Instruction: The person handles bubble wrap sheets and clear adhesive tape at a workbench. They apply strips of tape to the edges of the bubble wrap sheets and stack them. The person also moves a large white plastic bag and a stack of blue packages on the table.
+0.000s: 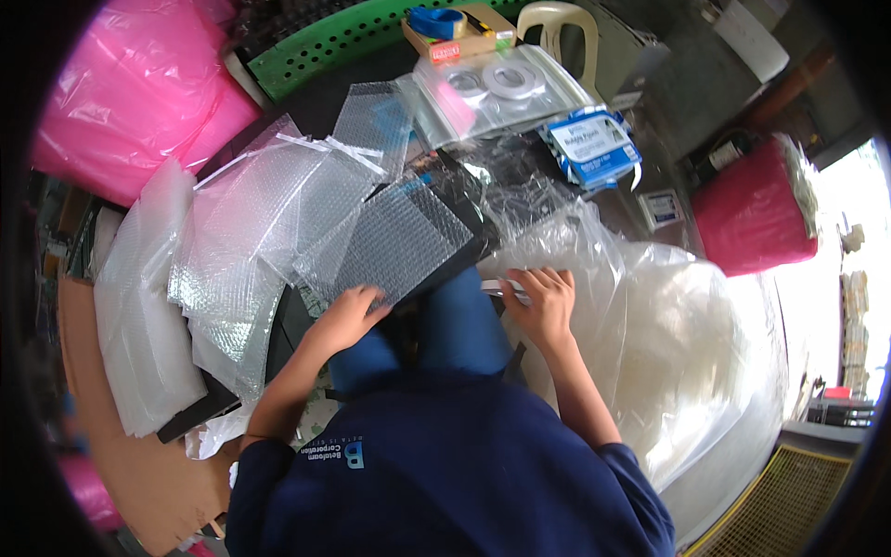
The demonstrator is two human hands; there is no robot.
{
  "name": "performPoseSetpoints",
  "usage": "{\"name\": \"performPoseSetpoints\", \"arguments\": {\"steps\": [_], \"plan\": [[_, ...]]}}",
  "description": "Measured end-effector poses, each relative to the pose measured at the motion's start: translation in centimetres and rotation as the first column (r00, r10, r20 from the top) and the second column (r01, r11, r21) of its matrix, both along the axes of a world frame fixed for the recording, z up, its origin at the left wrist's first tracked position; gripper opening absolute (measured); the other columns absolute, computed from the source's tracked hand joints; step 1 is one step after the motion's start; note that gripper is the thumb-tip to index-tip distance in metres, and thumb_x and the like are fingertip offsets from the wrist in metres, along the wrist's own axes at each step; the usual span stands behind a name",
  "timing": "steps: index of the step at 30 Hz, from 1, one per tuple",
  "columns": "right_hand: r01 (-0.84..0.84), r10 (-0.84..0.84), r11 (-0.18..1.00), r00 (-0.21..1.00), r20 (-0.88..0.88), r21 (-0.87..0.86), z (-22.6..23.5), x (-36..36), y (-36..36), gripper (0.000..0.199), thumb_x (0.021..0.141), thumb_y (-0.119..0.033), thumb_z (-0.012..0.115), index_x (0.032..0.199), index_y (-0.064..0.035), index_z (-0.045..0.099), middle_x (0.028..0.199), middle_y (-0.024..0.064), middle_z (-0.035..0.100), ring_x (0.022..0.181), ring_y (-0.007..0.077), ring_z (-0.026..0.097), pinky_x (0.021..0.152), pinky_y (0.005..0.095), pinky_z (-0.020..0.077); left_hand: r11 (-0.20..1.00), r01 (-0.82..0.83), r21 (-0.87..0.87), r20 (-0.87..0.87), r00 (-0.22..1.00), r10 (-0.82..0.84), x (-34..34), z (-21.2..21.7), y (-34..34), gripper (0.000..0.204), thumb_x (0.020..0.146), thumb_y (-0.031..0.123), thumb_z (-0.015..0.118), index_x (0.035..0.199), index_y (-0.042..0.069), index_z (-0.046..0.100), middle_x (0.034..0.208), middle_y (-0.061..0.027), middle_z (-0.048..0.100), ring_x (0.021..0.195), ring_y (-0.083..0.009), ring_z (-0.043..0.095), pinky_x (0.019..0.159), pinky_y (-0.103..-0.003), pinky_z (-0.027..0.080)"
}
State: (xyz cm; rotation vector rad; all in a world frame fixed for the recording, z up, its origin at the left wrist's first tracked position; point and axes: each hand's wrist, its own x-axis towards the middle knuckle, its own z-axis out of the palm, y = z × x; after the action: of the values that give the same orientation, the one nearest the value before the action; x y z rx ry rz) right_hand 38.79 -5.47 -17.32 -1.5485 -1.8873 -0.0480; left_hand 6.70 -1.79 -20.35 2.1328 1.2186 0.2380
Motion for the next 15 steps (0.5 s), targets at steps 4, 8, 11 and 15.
{"name": "performPoseSetpoints", "arguments": {"steps": [4, 8, 11, 15], "plan": [[-0.196, 0.197, 0.980, 0.979, 0.054, -0.014, -0.2, -2.3, -0.4, 0.017, 0.070, -0.024, 0.073, 0.080, -0.0126, 0.065, 0.065, -0.0012, 0.058, 0.062, 0.0155, 0.056, 0.063, 0.0317, 0.0357, 0.621, -0.036, -0.783, 0.400, 0.735, 0.547, 8.1, 2.2, -1.1, 0.029, 0.093, 0.030, 0.057, 0.095, 0.001, 0.061, 0.084, -0.0050, 0.062, 0.076, -0.0127, 0.061, 0.072, -0.025, 0.051], [-0.277, 0.292, 0.955, 0.943, 0.158, -0.108, -1.5, -3.5, -0.9, 0.021, 0.071, -0.032, 0.070, 0.077, -0.0126, 0.063, 0.066, -0.0017, 0.057, 0.066, 0.0148, 0.056, 0.066, 0.0318, 0.0362, 0.341, 0.111, -0.934, 0.314, 0.711, 0.629, 9.6, -0.5, -1.5, 0.018, 0.092, 0.024, 0.058, 0.092, 0.006, 0.063, 0.079, 0.0003, 0.062, 0.068, -0.0050, 0.057, 0.066, -0.018, 0.049], [-0.288, 0.352, 0.916, 0.912, 0.213, -0.280, -3.0, -4.1, -1.4, 0.028, 0.072, -0.039, 0.068, 0.075, -0.0126, 0.061, 0.066, -0.0017, 0.057, 0.069, 0.0156, 0.057, 0.068, 0.0323, 0.0365, 0.210, 0.070, -0.975, 0.192, 0.743, 0.642, 8.6, -2.7, -1.5, 0.013, 0.091, 0.018, 0.059, 0.090, 0.007, 0.064, 0.079, 0.0010, 0.062, 0.066, -0.0022, 0.055, 0.062, -0.018, 0.048], [-0.345, 0.471, 0.825, 0.857, 0.208, -0.448, -2.6, -4.8, -2.0, 0.035, 0.072, -0.046, 0.069, 0.080, -0.0128, 0.064, 0.066, -0.0001, 0.058, 0.070, 0.0158, 0.058, 0.067, 0.0320, 0.0366, 0.415, -0.040, -0.909, 0.201, 0.830, 0.520, 7.3, -2.9, -3.1, 0.009, 0.088, 0.011, 0.060, 0.088, 0.003, 0.065, 0.080, -0.0020, 0.064, 0.063, -0.0055, 0.055, 0.058, -0.020, 0.047]]}}
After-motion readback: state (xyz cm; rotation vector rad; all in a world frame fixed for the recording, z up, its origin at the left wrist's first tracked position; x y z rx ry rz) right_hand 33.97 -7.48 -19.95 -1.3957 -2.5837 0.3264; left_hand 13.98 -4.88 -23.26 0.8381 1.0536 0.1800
